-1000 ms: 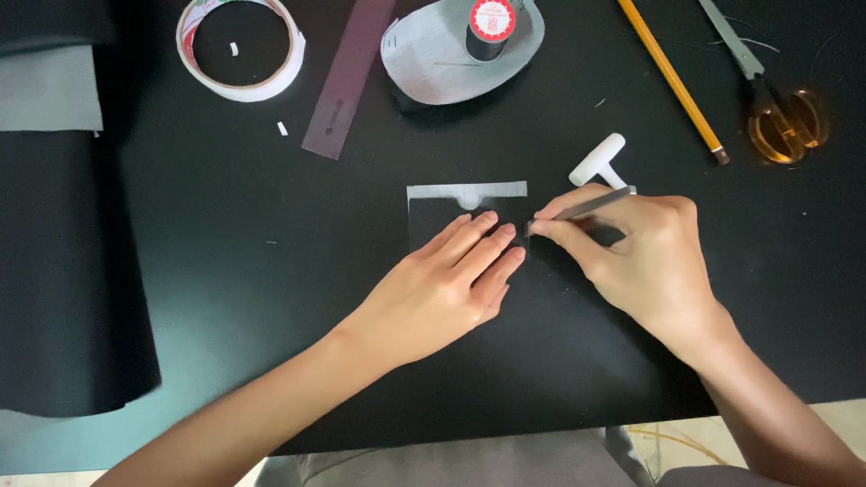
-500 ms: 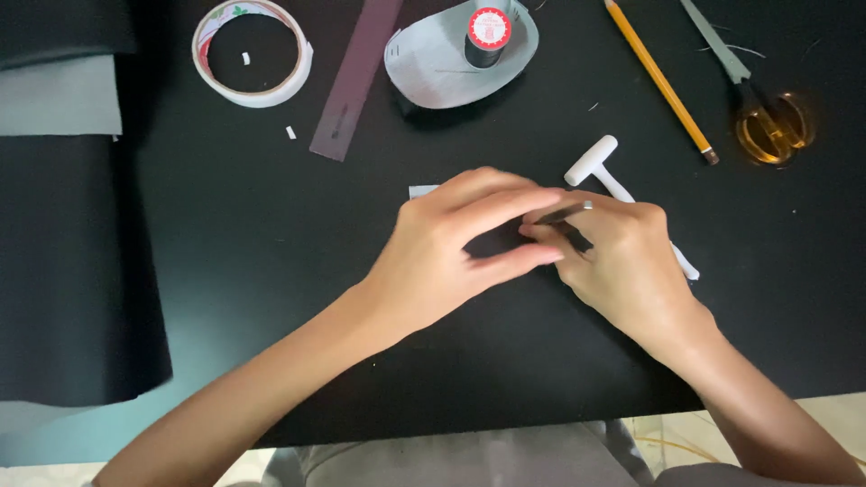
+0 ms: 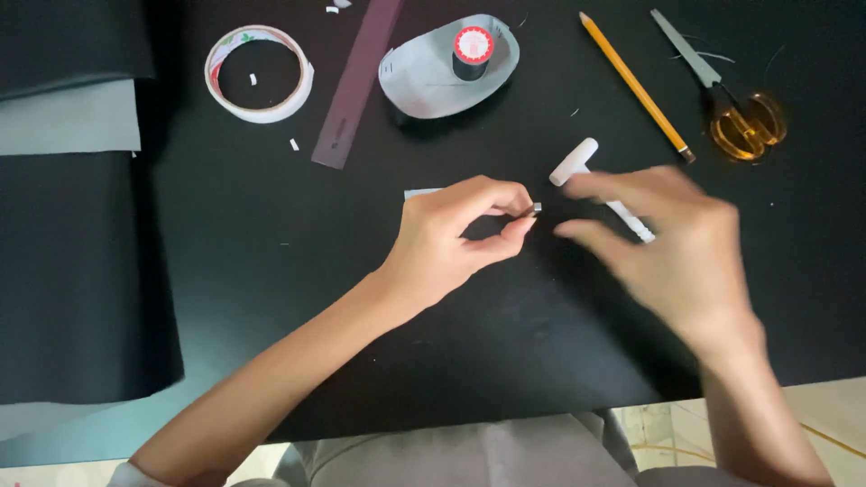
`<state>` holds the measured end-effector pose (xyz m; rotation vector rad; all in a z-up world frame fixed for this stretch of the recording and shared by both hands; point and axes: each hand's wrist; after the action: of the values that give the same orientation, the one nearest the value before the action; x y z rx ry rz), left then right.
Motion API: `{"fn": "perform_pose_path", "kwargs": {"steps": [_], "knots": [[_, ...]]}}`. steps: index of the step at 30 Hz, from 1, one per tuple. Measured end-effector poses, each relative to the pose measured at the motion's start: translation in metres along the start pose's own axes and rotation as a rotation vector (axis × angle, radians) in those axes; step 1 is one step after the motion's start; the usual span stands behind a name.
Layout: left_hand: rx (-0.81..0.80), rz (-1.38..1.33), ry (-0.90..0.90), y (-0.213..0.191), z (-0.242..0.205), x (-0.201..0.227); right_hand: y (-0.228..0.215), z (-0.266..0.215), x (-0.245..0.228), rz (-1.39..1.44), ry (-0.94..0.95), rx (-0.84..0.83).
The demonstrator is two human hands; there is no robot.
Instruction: Punching stitching holes in leather using a prong punch and mallet, then applying double-sided tape for assembly.
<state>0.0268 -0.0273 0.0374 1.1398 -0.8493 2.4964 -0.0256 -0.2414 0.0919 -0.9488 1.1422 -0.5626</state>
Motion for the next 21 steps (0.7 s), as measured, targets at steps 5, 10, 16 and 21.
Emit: {"fn": "perform_pose_path", "kwargs": {"steps": [5,10,16,21], "knots": [[-0.002,-0.017,0.056,0.001,0.002,-0.005,0.005,-0.043,0.052,-0.297,0.259,0.032],[-0.006,0.048,0.074,-0.001,0.001,-0.012,0.02,-0.058,0.064,-0.406,0.307,0.024],[0.038,0.067,0.097,0.0,0.001,-0.018,-0.019,-0.046,0.033,0.018,0.582,-0.176],[-0.02,-0.015,0.079,0.001,-0.002,-0.02,-0.05,-0.058,0.012,0.135,0.409,0.041]]}}
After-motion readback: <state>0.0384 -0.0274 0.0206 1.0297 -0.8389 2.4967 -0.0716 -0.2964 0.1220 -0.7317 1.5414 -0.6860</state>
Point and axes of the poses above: each hand's wrist, its own z-axis towards the middle knuckle, its own y-axis out of the palm, x = y × z, and after that the axes turned 15 degrees about -x, right-handed
